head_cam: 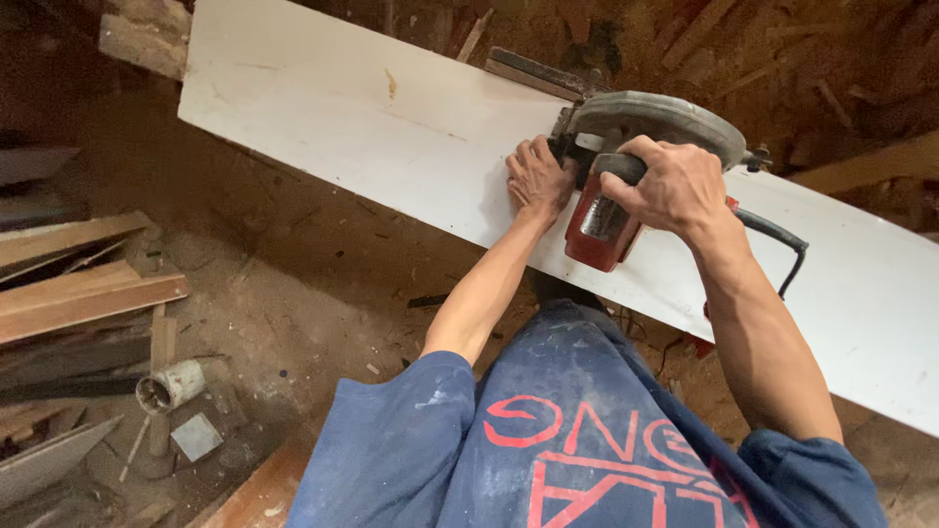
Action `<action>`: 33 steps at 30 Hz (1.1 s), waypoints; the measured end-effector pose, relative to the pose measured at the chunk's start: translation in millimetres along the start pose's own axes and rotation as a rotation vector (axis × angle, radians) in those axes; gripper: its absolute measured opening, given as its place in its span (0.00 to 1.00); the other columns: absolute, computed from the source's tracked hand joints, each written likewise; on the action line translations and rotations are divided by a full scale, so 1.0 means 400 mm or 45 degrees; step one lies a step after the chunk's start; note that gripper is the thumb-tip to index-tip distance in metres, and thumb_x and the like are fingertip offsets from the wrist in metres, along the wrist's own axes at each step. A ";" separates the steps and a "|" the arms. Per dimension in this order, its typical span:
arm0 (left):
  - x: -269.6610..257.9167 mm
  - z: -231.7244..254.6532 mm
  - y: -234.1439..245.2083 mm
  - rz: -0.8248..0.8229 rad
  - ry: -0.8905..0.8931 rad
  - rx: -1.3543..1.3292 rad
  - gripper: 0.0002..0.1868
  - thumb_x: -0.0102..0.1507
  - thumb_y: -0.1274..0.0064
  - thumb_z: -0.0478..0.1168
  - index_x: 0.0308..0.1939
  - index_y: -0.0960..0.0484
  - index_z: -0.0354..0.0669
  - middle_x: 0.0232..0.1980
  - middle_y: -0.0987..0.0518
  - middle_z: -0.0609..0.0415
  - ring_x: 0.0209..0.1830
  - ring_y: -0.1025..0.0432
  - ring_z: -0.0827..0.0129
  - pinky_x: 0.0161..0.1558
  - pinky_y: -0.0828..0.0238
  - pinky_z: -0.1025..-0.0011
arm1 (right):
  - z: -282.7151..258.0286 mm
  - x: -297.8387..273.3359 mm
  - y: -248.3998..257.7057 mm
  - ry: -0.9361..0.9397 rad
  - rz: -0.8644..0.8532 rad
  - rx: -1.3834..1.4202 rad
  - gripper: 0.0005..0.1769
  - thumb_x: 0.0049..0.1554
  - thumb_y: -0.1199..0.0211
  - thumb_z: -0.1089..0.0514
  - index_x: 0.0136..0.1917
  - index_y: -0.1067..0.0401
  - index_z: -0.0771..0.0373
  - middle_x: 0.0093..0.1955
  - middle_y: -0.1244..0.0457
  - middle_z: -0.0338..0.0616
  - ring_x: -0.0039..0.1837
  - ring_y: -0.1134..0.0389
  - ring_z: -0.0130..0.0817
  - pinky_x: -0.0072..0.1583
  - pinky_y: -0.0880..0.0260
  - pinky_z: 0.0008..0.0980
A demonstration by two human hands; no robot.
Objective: The person marks a white board with a metal ruler and pencil, then uses a circular saw to cut along the marked lines. The person adjusts the saw and makes multiple cuts to shape the board.
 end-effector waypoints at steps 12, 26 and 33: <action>0.077 -0.092 0.035 -0.082 -0.008 0.137 0.40 0.62 0.49 0.63 0.71 0.37 0.45 0.81 0.52 0.38 0.81 0.61 0.36 0.68 0.56 0.28 | -0.101 0.063 -0.006 0.114 0.079 -0.013 0.24 0.53 0.34 0.36 0.51 0.22 0.56 0.40 0.30 0.52 0.43 0.27 0.53 0.44 0.28 0.50; 0.176 -0.213 0.083 -0.200 -0.021 0.160 0.41 0.64 0.49 0.62 0.73 0.40 0.43 0.82 0.55 0.37 0.82 0.64 0.38 0.69 0.61 0.25 | -0.198 0.175 -0.070 0.082 0.001 0.058 0.27 0.52 0.36 0.34 0.45 0.25 0.61 0.35 0.32 0.55 0.34 0.29 0.53 0.35 0.29 0.49; 0.207 -0.259 0.108 -0.202 0.010 0.180 0.39 0.65 0.49 0.62 0.72 0.39 0.45 0.82 0.54 0.38 0.82 0.63 0.39 0.68 0.57 0.25 | -0.239 0.205 -0.089 0.110 0.055 0.073 0.28 0.52 0.35 0.34 0.45 0.25 0.61 0.35 0.32 0.55 0.34 0.29 0.53 0.35 0.30 0.49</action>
Point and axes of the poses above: each hand's wrist, its own x-axis towards the middle knuckle, its own y-axis out of the back of the hand, z = x × y, the point moved 9 cm from there along x, towards the middle knuckle
